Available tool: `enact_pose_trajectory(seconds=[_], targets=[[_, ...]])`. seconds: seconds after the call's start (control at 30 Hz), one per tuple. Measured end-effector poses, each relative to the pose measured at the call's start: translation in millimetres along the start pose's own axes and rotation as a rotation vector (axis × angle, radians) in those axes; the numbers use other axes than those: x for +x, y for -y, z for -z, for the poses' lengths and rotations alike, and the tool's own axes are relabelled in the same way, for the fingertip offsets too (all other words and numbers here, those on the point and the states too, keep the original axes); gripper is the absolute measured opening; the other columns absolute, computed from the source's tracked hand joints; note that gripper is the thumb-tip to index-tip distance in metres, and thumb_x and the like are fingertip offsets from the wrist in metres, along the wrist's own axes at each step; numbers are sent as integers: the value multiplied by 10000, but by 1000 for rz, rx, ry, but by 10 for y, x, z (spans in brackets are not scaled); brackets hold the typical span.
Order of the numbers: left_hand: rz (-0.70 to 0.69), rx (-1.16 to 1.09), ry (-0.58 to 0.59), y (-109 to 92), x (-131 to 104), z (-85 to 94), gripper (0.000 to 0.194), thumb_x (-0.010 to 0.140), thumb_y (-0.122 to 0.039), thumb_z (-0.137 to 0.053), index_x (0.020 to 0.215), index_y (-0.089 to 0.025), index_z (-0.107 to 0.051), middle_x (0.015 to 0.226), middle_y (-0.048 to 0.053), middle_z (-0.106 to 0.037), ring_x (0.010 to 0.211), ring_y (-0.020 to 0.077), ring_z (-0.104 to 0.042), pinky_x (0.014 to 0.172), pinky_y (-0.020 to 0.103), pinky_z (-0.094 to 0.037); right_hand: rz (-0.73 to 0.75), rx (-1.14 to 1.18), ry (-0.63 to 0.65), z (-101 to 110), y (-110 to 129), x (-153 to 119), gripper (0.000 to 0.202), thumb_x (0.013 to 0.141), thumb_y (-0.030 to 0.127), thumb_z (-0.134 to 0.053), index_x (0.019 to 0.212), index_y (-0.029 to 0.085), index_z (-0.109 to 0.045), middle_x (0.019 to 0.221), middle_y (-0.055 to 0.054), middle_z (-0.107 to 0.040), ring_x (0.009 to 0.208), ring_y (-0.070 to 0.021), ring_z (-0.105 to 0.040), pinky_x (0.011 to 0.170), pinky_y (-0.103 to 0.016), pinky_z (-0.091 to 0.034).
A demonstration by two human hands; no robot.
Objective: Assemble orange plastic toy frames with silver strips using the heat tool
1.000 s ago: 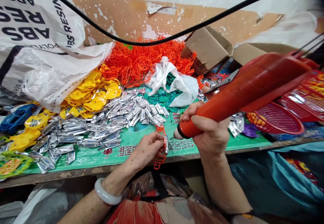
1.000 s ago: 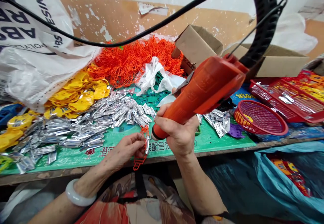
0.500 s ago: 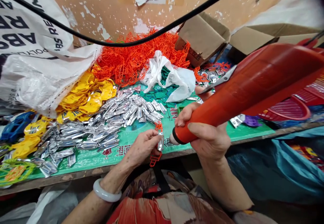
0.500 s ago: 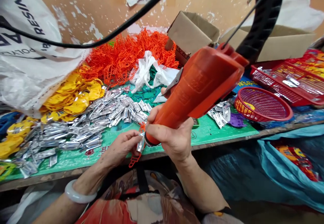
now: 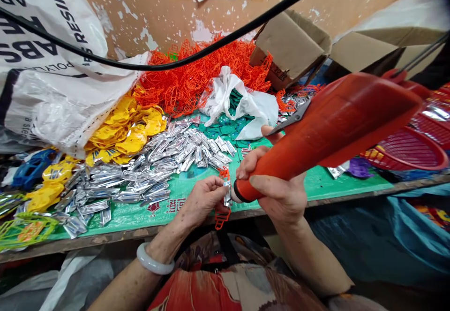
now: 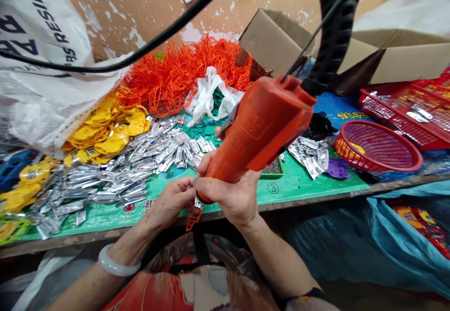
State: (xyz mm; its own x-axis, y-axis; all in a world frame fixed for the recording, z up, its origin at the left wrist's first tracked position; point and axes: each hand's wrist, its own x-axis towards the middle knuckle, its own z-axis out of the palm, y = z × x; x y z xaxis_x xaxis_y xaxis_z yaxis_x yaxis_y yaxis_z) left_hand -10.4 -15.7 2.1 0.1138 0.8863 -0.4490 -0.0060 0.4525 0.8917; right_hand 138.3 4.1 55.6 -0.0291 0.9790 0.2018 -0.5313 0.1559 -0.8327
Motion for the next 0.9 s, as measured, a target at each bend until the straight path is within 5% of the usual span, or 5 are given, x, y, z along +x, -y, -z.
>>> enact_pose_trajectory(seconds=[0.5, 0.9], targets=[[6, -6, 0, -3, -7, -7, 296, 715, -434, -709, 771, -175, -577, 627, -43, -632, 452, 105, -594, 473, 217, -434, 22, -21, 34, 8, -24, -12, 140, 615, 155, -745, 719, 218, -675, 687, 32, -625, 596, -134, -591, 593, -313, -533], [-13, -7, -30, 52, -14, -40, 203, 710, -326, -688, 715, -185, -543, 521, -64, -584, 407, 87, -530, 440, 197, -387, 76, -162, -23, -56, -46, -107, 162, 622, 101, -718, 699, 212, -627, 697, 45, -602, 596, -130, -587, 653, -348, -541]])
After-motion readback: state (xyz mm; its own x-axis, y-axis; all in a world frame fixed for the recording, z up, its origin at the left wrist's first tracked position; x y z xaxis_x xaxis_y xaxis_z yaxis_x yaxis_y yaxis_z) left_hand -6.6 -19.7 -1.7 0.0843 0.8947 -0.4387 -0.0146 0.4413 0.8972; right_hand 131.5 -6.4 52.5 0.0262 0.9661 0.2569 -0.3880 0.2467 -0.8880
